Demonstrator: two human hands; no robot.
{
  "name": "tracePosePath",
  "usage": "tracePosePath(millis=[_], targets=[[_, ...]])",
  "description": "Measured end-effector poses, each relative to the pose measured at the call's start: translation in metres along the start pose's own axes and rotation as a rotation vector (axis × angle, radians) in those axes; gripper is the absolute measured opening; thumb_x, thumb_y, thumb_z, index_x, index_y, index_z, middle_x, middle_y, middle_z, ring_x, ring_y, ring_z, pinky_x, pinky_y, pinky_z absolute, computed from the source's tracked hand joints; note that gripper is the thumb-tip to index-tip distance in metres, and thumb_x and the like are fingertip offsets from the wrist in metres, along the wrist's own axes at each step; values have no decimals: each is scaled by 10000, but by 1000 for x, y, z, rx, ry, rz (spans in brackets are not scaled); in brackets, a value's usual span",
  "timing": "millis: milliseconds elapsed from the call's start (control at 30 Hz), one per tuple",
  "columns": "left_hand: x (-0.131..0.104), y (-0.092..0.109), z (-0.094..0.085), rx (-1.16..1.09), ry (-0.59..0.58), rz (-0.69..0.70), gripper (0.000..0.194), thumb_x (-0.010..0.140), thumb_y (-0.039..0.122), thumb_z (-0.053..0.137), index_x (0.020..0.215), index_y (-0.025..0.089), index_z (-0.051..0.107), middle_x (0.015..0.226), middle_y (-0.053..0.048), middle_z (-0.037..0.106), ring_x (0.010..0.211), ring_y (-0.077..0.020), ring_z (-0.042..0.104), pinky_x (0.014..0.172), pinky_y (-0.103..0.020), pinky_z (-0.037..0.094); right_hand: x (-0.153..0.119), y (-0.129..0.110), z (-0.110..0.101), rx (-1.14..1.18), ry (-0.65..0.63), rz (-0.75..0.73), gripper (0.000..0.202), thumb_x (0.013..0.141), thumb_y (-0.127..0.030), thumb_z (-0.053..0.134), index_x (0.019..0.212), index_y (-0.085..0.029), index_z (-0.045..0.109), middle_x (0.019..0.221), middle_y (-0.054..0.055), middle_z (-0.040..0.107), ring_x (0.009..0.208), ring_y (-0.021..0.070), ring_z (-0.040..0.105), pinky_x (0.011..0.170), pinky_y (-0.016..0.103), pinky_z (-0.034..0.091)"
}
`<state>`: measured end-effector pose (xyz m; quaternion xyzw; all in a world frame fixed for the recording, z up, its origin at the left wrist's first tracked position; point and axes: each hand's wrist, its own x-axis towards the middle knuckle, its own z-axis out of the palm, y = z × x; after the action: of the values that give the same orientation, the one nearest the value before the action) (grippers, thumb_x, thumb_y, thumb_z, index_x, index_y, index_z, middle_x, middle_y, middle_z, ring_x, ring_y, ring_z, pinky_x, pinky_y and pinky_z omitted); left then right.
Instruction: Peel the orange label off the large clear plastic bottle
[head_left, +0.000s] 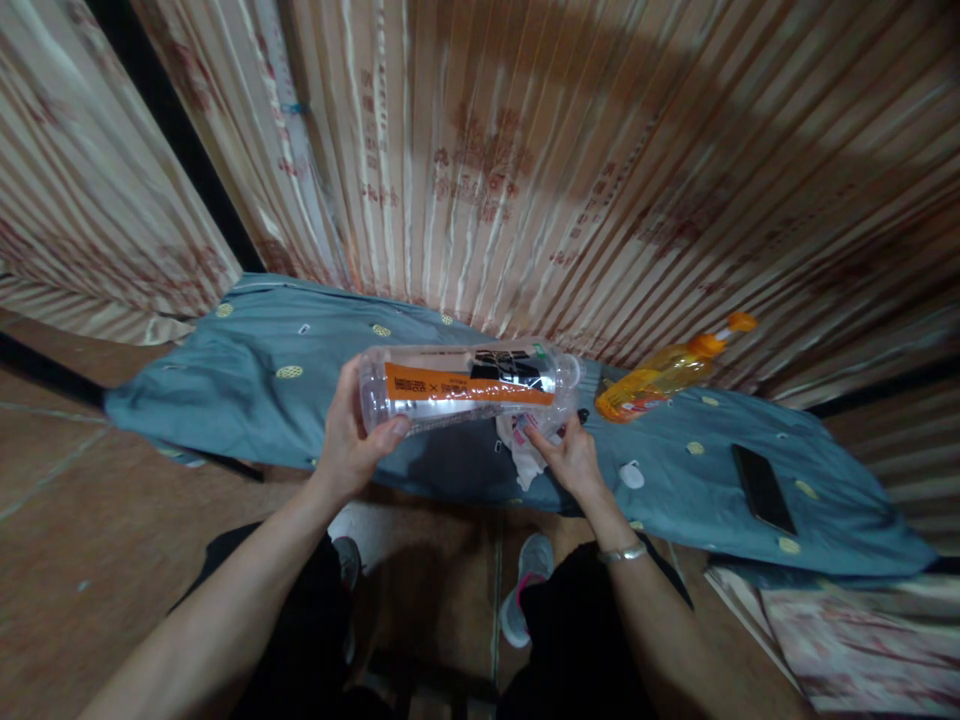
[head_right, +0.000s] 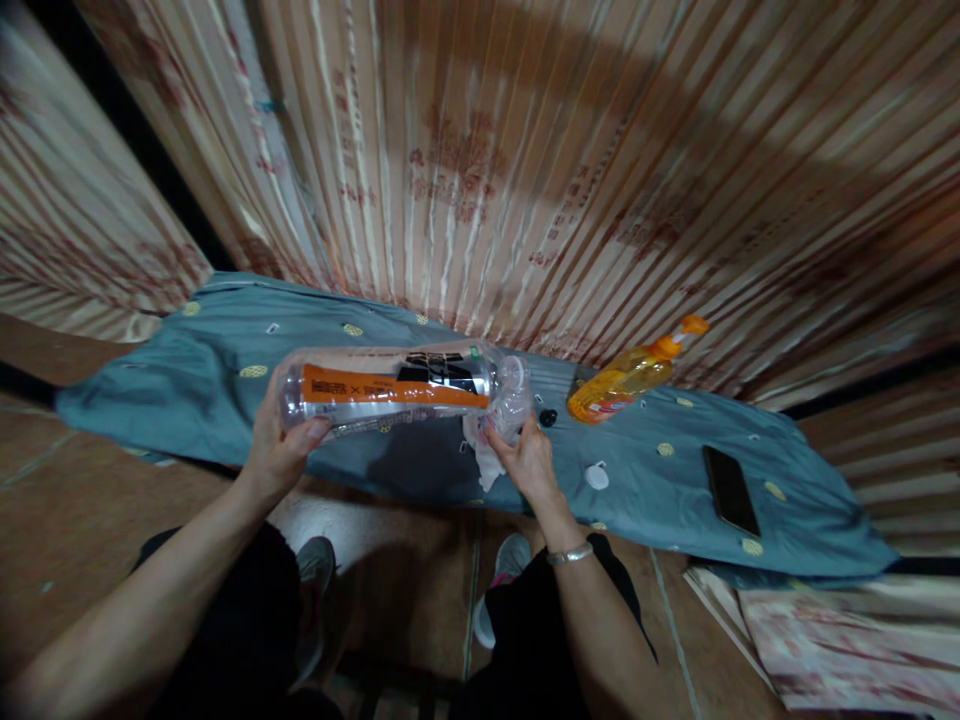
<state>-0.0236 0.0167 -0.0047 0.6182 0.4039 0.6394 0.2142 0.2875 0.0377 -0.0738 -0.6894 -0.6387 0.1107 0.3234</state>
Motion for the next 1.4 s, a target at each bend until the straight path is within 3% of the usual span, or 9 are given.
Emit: tracePosePath(millis=[567, 900, 1400], targets=[[-1, -1, 2, -48, 18, 0, 683, 729, 646, 741, 1220, 201, 578, 1072, -84, 681, 952, -277, 674, 796, -397, 589, -1, -2, -1, 22, -11, 24, 629, 755, -691, 624, 1077, -151, 607, 884, 147, 766, 789, 302, 741, 702, 371, 563], [0, -2, 0, -11, 7, 14, 706, 735, 674, 721, 1224, 191, 561, 1082, -85, 674, 968, -279, 677, 813, -402, 596, 0, -1, -1, 28, -11, 11, 720, 754, -746, 598, 1130, -132, 606, 928, 161, 770, 841, 327, 743, 738, 401, 568], [-8, -14, -5, -7, 2, -67, 733, 741, 664, 709, 1300, 213, 562, 1159, -101, 682, 1040, -320, 671, 895, -464, 576, 3, -3, -4, -34, -99, 15, 681, 807, -568, 660, 1279, -90, 549, 981, 171, 774, 889, 327, 747, 770, 399, 567]])
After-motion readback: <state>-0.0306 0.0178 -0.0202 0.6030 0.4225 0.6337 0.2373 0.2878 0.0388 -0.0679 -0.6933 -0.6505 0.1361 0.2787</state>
